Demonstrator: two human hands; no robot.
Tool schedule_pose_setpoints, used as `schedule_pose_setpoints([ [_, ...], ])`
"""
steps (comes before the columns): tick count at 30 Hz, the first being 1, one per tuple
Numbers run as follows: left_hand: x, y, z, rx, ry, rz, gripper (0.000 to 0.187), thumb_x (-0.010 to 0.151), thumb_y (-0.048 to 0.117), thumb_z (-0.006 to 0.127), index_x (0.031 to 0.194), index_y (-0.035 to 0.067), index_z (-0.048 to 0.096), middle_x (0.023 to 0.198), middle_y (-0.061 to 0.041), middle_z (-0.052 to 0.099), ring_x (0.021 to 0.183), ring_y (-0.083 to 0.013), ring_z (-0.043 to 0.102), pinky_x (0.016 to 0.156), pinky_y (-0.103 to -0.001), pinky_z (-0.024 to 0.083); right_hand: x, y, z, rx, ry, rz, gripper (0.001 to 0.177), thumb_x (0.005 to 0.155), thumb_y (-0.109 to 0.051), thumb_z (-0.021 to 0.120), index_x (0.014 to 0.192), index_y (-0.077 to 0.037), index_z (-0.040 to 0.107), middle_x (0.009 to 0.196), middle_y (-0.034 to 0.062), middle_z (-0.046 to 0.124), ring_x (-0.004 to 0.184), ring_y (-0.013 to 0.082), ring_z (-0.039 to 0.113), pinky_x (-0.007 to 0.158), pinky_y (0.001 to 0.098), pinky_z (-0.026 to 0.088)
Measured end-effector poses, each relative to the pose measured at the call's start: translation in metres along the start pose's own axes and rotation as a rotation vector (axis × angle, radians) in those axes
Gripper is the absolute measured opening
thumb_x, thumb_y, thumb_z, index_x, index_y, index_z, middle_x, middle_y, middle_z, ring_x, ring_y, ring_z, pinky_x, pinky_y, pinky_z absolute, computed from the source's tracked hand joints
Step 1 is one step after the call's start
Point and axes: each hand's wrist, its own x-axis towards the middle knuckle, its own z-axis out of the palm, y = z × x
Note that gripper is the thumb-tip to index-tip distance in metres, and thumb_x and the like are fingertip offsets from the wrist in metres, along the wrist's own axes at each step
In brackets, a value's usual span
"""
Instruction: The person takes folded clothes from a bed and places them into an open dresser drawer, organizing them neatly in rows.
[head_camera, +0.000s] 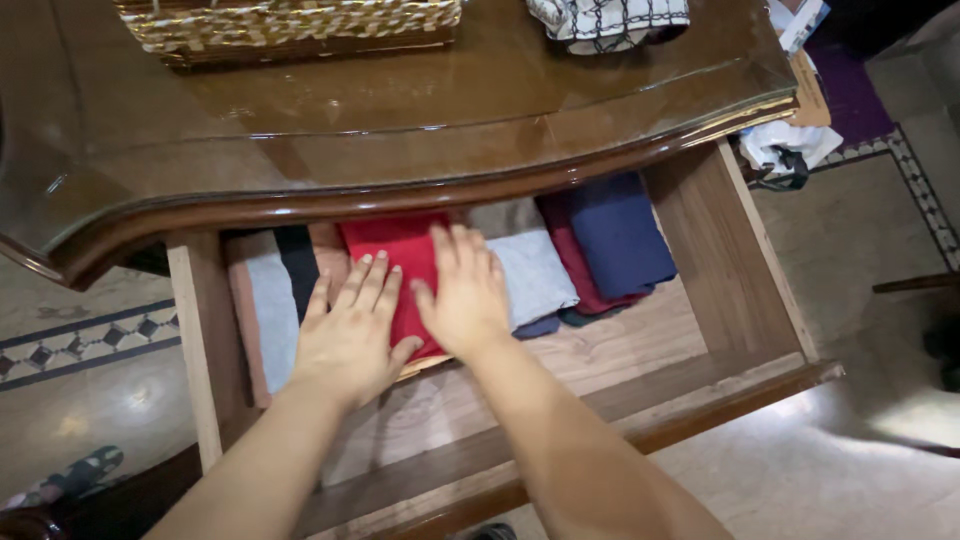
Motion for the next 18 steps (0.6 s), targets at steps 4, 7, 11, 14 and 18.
schedule_pose_setpoints([
  [4, 0.001, 0.003, 0.008, 0.011, -0.087, -0.037, 0.089, 0.089, 0.057, 0.058, 0.158, 0.015, 0.022, 0.168, -0.005, 0.013, 0.155, -0.0187, 0.011, 0.123, -0.052, 0.009, -0.021, -0.003, -0.005, -0.029, -0.101, -0.078, 0.071, 0.09, -0.046, 0.063, 0.149, -0.01, 0.046, 0.164, 0.0194, 0.028, 0.151, 0.0407, 0.023, 0.116, 0.0605, 0.025],
  [7, -0.002, 0.007, 0.017, -0.012, -0.097, -0.059, 0.088, 0.089, 0.057, 0.058, 0.158, 0.015, 0.022, 0.168, -0.004, 0.012, 0.155, -0.0187, 0.01, 0.122, -0.052, 0.009, -0.034, 0.002, -0.007, -0.03, -0.153, -0.066, 0.067, 0.093, -0.049, 0.06, 0.148, -0.013, 0.05, 0.165, 0.018, 0.027, 0.152, 0.0405, 0.023, 0.117, 0.0594, 0.025],
  [11, -0.009, 0.007, 0.023, -0.016, -0.052, -0.065, 0.087, 0.089, 0.056, 0.057, 0.158, 0.015, 0.023, 0.168, -0.004, 0.013, 0.154, -0.0183, 0.011, 0.122, -0.052, 0.01, -0.046, 0.008, -0.014, -0.038, -0.171, -0.039, 0.067, 0.094, -0.05, 0.057, 0.149, -0.014, 0.05, 0.164, 0.0162, 0.03, 0.152, 0.0397, 0.024, 0.117, 0.06, 0.024],
  [14, -0.022, 0.005, 0.023, 0.007, 0.001, -0.076, 0.084, 0.091, 0.057, 0.053, 0.157, 0.013, 0.024, 0.167, -0.006, 0.015, 0.154, -0.0197, 0.013, 0.121, -0.053, 0.01, -0.055, 0.01, -0.025, -0.031, -0.19, -0.016, 0.068, 0.094, -0.051, 0.056, 0.151, -0.014, 0.047, 0.164, 0.0162, 0.03, 0.151, 0.0389, 0.024, 0.117, 0.061, 0.023],
  [18, -0.049, 0.004, 0.019, 0.006, 0.089, -0.131, 0.08, 0.094, 0.057, 0.049, 0.159, 0.014, 0.028, 0.168, -0.005, 0.02, 0.155, -0.0194, 0.018, 0.122, -0.053, 0.013, -0.067, 0.007, -0.041, -0.029, -0.192, 0.005, 0.07, 0.094, -0.052, 0.056, 0.152, -0.014, 0.044, 0.162, 0.0165, 0.032, 0.151, 0.0385, 0.024, 0.118, 0.0619, 0.021],
])
